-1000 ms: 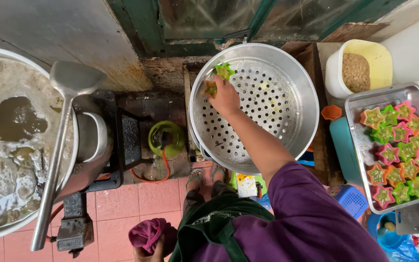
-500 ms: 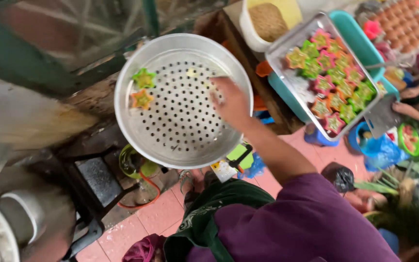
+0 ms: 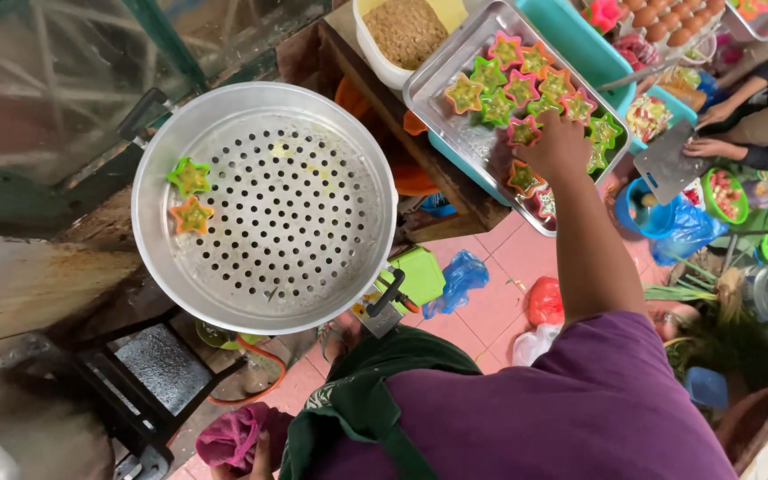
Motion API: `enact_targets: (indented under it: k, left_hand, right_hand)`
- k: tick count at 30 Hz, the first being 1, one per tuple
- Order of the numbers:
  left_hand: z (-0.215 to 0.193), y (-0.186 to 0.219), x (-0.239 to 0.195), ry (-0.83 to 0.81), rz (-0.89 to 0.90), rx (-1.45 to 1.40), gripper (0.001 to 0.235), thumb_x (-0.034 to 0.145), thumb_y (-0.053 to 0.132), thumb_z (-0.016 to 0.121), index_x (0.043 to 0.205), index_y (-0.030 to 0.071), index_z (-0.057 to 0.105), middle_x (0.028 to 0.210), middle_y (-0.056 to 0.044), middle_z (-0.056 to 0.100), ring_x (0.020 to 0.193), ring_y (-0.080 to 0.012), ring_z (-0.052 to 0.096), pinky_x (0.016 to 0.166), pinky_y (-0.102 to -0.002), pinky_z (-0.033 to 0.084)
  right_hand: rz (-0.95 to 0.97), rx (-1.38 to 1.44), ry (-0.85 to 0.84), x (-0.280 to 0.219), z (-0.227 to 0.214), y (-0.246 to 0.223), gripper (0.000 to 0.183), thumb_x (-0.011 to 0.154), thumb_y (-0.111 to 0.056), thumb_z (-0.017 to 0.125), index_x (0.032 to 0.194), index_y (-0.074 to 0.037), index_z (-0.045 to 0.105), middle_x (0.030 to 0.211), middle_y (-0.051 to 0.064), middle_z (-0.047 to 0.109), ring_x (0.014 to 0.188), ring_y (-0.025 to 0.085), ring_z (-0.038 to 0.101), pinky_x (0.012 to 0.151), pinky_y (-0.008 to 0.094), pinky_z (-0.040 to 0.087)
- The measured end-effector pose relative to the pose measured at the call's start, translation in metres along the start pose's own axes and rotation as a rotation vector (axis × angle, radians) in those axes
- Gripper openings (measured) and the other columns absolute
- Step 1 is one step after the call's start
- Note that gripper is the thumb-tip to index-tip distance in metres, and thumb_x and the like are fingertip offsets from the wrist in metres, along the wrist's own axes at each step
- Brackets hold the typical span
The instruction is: Arranging star-shaped steamed cakes into a steamer pot insert.
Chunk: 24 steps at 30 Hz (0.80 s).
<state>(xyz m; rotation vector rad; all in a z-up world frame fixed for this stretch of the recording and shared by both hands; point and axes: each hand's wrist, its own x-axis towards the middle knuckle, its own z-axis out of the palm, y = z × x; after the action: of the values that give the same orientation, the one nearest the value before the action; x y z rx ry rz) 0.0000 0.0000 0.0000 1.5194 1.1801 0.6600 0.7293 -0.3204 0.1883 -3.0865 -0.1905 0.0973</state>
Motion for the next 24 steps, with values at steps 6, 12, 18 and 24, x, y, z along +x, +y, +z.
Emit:
enact_targets:
  k: [6, 12, 18, 24]
  left_hand:
    - [0.035, 0.050, 0.013, -0.024, -0.080, -0.079, 0.054, 0.079, 0.003, 0.080, 0.127, -0.006, 0.056, 0.112, -0.023, 0.070, 0.096, -0.0311, 0.072, 0.085, -0.034, 0.058]
    - [0.038, 0.068, -0.008, 0.137, -0.208, 0.084, 0.057, 0.078, 0.011, 0.084, 0.127, -0.007, 0.061, 0.107, -0.021, 0.071, 0.090, -0.0270, 0.068, 0.079, -0.033, 0.054]
    - [0.047, 0.129, -0.019, 0.169, -0.311, 0.058, 0.049, 0.081, 0.010, 0.082, 0.123, -0.005, 0.061, 0.104, -0.018, 0.071, 0.087, -0.0245, 0.066, 0.078, -0.033, 0.054]
    - [0.045, 0.141, -0.020, 0.182, -0.348, -0.049, 0.049, 0.083, 0.004, 0.078, 0.127, -0.006, 0.058, 0.110, -0.020, 0.070, 0.092, -0.0255, 0.068, 0.079, -0.033, 0.056]
  right_hand:
    - [-0.041, -0.032, 0.035, -0.003, 0.006, -0.001, 0.061, 0.079, -0.039, 0.086, 0.128, -0.011, 0.063, 0.115, 0.015, 0.069, 0.110, 0.041, 0.057, 0.090, 0.059, 0.042]
    - [-0.073, 0.133, 0.084, 0.006, 0.034, 0.021, 0.058, 0.077, -0.042, 0.087, 0.122, -0.012, 0.068, 0.099, 0.011, 0.072, 0.096, 0.038, 0.063, 0.087, 0.053, 0.044]
    - [-0.089, 0.217, 0.258, -0.006, 0.034, 0.023, 0.043, 0.082, -0.039, 0.092, 0.105, -0.009, 0.072, 0.084, 0.004, 0.073, 0.073, 0.029, 0.069, 0.074, 0.044, 0.053]
    - [-0.278, 0.204, 0.390, -0.044, -0.017, -0.023, 0.045, 0.085, -0.029, 0.097, 0.109, -0.003, 0.070, 0.093, 0.008, 0.073, 0.072, 0.026, 0.067, 0.069, 0.041, 0.052]
